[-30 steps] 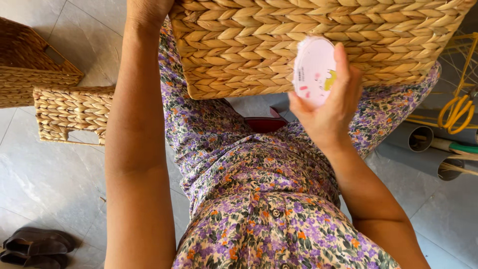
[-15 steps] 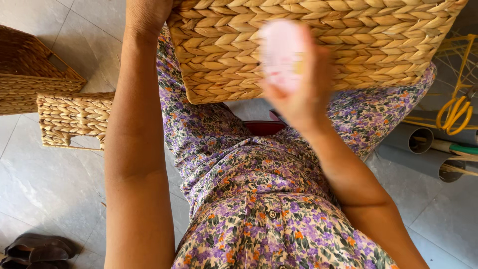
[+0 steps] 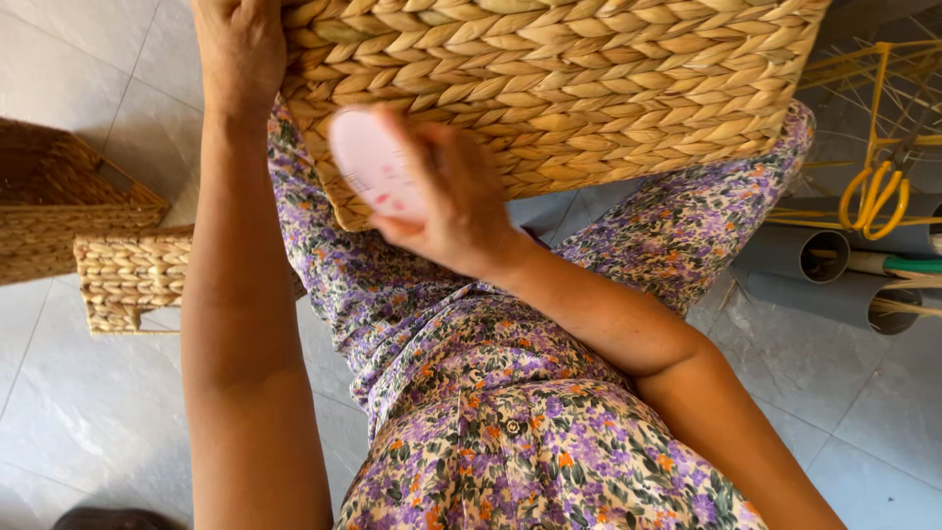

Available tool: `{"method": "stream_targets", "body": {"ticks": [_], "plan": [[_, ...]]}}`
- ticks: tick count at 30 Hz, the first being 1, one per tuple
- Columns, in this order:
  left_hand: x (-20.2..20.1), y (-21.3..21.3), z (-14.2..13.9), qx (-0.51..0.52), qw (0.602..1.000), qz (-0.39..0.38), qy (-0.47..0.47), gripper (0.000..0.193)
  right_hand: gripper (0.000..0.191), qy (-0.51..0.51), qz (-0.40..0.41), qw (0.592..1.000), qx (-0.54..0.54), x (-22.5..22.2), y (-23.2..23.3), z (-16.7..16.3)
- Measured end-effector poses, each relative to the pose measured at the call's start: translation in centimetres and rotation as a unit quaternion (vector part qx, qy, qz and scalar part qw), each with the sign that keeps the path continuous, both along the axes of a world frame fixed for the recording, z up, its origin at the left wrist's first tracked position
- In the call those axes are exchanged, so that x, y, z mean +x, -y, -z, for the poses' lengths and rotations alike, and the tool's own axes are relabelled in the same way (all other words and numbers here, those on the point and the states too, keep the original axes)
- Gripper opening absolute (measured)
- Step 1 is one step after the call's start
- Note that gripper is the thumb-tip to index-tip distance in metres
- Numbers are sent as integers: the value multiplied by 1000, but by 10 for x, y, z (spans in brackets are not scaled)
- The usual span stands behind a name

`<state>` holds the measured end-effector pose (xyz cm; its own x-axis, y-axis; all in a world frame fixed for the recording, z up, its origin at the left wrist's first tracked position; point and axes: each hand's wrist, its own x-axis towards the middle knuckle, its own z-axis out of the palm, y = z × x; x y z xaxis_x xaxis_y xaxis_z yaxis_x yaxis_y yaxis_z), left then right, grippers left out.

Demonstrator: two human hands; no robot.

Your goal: The person sits on the floor and cleans a woven basket. They first wipe the interior with a white pad, then use yellow scissors to trim loose fibers on the exterior. After trimming, they continue wiping the exterior surfaces with the pad.

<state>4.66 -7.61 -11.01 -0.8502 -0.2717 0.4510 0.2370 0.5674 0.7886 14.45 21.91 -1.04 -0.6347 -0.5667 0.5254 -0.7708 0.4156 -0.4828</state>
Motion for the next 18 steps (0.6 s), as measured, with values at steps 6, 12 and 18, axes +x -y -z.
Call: {"method": "stream_targets", "body": {"ticks": [6, 12, 18], "plan": [[8, -26, -56, 91, 992, 76, 31, 48, 95, -39, 188, 981, -7, -35, -130, 21], [-1, -41, -97, -42, 993, 74, 82, 50, 86, 141, 208, 899, -358, -89, -264, 54], [-34, -106, -123, -266, 960, 77, -30, 24, 74, 125, 235, 897, -353, -95, -274, 87]]}}
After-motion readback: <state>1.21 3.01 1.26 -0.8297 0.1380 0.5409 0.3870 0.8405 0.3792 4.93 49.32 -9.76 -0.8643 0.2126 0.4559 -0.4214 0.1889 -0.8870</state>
